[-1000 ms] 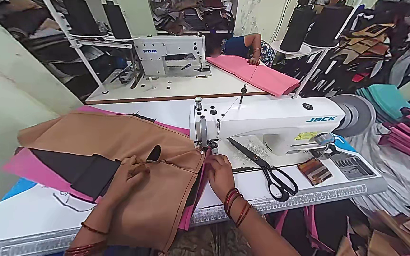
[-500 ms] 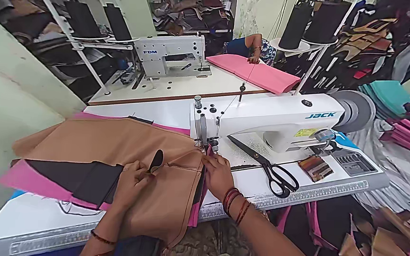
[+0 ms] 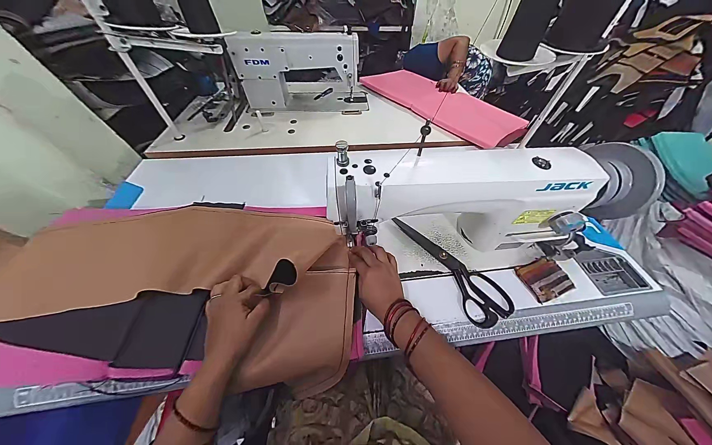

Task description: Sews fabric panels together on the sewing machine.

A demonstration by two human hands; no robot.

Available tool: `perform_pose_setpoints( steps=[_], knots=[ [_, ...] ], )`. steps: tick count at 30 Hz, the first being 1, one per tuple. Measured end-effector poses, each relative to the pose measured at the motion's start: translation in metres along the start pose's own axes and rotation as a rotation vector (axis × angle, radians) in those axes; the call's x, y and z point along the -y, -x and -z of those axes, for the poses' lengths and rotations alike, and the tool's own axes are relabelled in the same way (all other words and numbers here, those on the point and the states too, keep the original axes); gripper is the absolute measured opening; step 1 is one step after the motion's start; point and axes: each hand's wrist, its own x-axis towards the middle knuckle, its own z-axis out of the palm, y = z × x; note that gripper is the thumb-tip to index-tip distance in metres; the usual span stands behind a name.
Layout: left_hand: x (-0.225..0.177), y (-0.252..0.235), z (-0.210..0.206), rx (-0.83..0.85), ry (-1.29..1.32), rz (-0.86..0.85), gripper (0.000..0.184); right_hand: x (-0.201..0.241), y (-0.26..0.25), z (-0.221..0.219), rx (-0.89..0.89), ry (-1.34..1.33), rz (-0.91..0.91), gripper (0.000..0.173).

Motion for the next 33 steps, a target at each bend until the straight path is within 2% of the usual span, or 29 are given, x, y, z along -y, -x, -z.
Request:
perform_pose_setpoints(
  steps=[2,4,5,11,16,18,19,21,23,26,28,31,33],
  knots=[
    [-0.005,0.002,-0.002,-0.018,-0.007,0.018,0.044,-0.001,0.002,0.001,-0.044,-0.078,-0.030,0.038],
    [-0.006,0.001,-0.005,-0.038,-0.016,0.009,0.041,-0.003,0.006,0.000,-0.169,-0.135,0.007,0.033],
    [-0.007,-0.001,-0.005,-0.039,-0.018,0.006,0.040,-0.003,0.008,0.001,-0.175,-0.128,0.022,0.033],
    [-0.014,-0.012,-0.006,0.016,-0.044,0.039,0.040,0.000,0.002,0.003,-0.075,-0.031,-0.043,0.036],
    [-0.015,-0.021,-0.008,0.029,-0.068,0.044,0.039,0.001,-0.003,0.007,-0.016,-0.070,-0.137,0.043],
    [-0.018,-0.018,-0.008,-0.014,-0.103,0.069,0.040,0.001,-0.002,0.010,0.027,-0.102,-0.168,0.046],
    [-0.024,-0.012,-0.009,-0.074,-0.138,0.083,0.045,0.000,-0.001,0.010,0.041,-0.109,-0.176,0.046],
    [-0.042,0.008,-0.016,-0.255,-0.243,0.032,0.067,-0.002,-0.001,0.008,0.010,-0.126,-0.168,0.046],
    [-0.068,0.034,-0.027,-0.325,-0.323,-0.135,0.079,-0.003,-0.001,0.008,-0.003,-0.156,-0.171,0.045],
    [-0.100,0.059,-0.052,-0.176,-0.278,-0.404,0.083,-0.004,0.001,0.007,-0.008,-0.183,-0.177,0.045],
    [-0.110,0.061,-0.066,-0.139,-0.328,-0.461,0.077,-0.006,0.001,0.006,-0.048,-0.223,-0.171,0.041],
    [-0.128,0.056,-0.059,0.004,-0.397,-0.394,0.058,-0.011,0.002,0.008,-0.094,-0.311,-0.185,0.033],
    [-0.146,0.051,-0.044,0.250,-0.483,-0.261,0.056,-0.012,0.004,0.010,-0.066,-0.339,-0.201,0.034]
  ],
)
